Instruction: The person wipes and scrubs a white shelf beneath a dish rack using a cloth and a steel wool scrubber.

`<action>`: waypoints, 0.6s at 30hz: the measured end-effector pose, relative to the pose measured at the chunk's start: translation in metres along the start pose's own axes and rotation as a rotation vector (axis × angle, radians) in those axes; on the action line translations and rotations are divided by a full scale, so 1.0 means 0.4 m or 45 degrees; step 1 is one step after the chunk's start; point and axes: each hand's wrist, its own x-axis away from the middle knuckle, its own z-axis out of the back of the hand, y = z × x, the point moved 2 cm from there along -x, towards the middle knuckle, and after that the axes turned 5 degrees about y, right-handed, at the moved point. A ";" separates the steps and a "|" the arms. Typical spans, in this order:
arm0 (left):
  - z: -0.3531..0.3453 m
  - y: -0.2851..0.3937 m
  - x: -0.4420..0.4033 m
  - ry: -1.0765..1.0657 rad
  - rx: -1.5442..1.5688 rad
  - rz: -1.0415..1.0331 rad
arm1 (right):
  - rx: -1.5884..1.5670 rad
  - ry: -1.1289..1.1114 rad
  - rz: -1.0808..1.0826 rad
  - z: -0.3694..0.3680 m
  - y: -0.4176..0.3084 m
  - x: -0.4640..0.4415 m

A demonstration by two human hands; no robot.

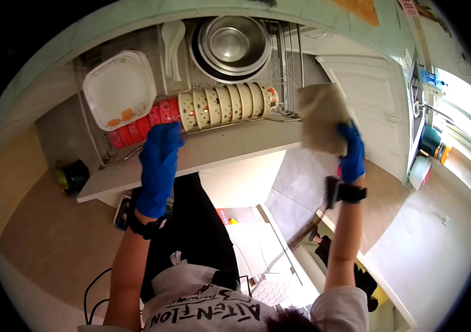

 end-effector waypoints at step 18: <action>0.120 -0.091 0.028 0.212 -0.769 -0.322 | 1.968 -0.895 -0.326 0.052 0.425 -0.250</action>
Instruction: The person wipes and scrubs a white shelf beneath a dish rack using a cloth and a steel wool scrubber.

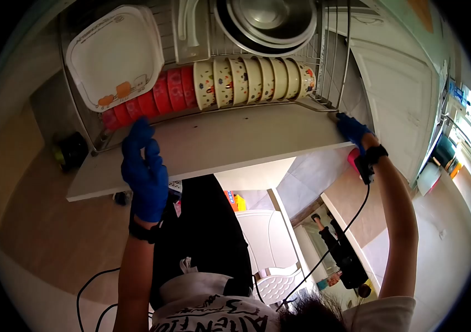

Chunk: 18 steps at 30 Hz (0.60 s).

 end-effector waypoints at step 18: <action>0.239 -0.086 -0.038 0.252 0.106 -0.005 | -0.737 0.989 0.861 -0.026 -0.856 0.353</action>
